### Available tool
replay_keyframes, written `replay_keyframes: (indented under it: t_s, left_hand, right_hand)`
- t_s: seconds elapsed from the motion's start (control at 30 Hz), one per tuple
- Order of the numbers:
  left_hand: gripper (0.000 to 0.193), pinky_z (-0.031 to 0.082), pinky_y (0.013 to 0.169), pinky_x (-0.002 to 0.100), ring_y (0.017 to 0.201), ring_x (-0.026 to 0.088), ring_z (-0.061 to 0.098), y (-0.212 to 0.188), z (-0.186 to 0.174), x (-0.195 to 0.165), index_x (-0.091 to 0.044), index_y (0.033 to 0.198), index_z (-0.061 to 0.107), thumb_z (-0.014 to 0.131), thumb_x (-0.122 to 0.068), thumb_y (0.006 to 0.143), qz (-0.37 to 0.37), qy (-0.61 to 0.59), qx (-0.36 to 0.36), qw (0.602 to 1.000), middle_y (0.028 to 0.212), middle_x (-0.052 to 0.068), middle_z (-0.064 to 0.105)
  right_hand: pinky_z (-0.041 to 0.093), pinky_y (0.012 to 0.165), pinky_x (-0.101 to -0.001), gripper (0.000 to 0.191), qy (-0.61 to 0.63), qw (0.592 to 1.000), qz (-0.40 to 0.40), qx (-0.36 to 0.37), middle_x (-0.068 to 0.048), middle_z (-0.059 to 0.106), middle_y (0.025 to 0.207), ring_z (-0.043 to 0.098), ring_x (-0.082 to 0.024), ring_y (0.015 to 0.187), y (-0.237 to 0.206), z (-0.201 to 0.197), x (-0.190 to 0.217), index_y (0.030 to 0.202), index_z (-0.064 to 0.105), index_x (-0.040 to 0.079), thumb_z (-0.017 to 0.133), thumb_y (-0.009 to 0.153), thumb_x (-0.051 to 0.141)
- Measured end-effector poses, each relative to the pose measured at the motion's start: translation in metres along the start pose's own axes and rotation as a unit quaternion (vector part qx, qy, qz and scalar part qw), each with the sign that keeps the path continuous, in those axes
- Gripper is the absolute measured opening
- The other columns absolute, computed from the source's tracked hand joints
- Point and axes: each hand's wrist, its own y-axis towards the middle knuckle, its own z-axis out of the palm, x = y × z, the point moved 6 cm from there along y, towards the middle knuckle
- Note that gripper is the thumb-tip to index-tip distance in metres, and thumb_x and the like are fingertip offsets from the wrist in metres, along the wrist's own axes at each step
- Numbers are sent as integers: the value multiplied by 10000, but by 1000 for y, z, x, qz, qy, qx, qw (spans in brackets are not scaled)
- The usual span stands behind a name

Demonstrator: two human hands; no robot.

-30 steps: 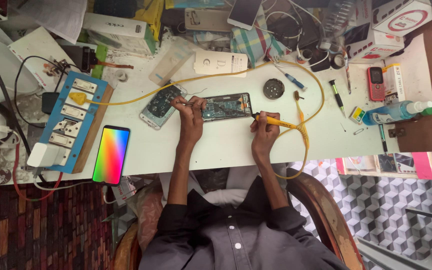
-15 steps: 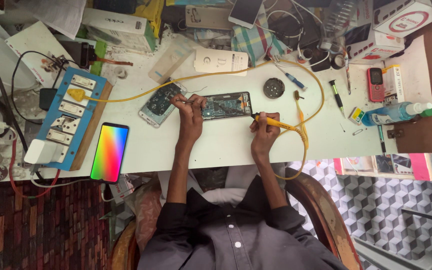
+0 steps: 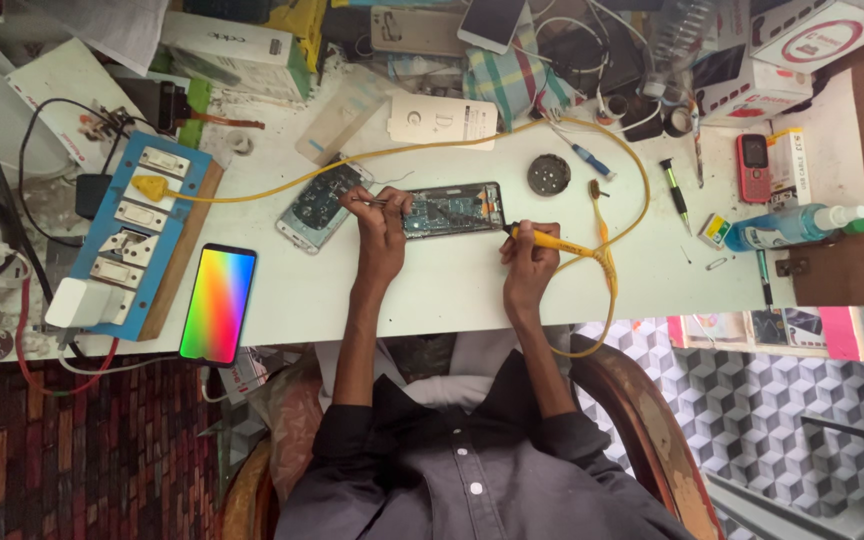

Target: The person uses a hot air gun and tweezers to work on a disassembled mobile phone motherboard. They repeatedly apply heat to specific areas while holding the board steady with the other hand.

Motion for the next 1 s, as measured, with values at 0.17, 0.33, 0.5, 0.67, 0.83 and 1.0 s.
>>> replay_keyframes:
  t_s: [0.17, 0.33, 0.5, 0.67, 0.83, 1.0]
  left_hand:
    - [266, 448, 809, 288, 831, 152, 476, 0, 0, -2, -140, 1063, 136, 387, -119, 1150, 12, 1, 2, 1000, 874, 103, 533]
    - [263, 443, 801, 286, 822, 150, 481, 0, 0, -3, -141, 1060, 138, 386, -122, 1147, 12, 1, 3, 1000, 871, 107, 541]
    - [267, 440, 812, 290, 817, 155, 477, 1, 0, -4, -138, 1056, 138, 389, -115, 1144, 21, 4, 6, 1000, 864, 109, 536]
    - [271, 428, 843, 296, 821, 160, 470, 1, 0, -4, -137, 1050, 130, 380, -117, 1152, 29, 23, 9, 999, 861, 107, 537]
    - [248, 427, 855, 298, 830, 159, 466, 1, 0, -4, -132, 1050, 131, 359, -106, 1145, 19, 31, 9, 999, 872, 106, 532]
    - [242, 420, 893, 308, 833, 164, 466, 0, 0, -6, -128, 1054, 127, 351, -98, 1140, 29, 55, 10, 998, 861, 105, 532]
  right_hand:
    - [390, 536, -222, 183, 18, 1000, -1, -6, -18, 526, 710, 470, -66, 579, 2, -3, -6, 972, 463, 72, 541, 1092, 185]
    - [385, 548, -232, 184, 21, 1000, -15, -16, -19, 514, 729, 451, -69, 587, 2, -7, -14, 961, 454, 69, 558, 1091, 147]
    - [415, 549, -243, 159, 48, 998, -24, -22, -25, 529, 758, 445, -65, 578, 0, -9, -19, 957, 453, 68, 557, 1067, 117]
    - [410, 547, -244, 171, 52, 998, -17, -23, -22, 513, 750, 441, -66, 579, 1, -9, -20, 949, 447, 66, 557, 1074, 105]
    - [422, 551, -241, 173, 44, 998, -14, -30, -24, 515, 744, 456, -69, 577, 0, -8, -17, 951, 453, 65, 557, 1080, 115]
    - [443, 538, -239, 176, 39, 999, -6, -32, -24, 510, 722, 478, -76, 556, 0, -7, -15, 947, 462, 64, 550, 1082, 134]
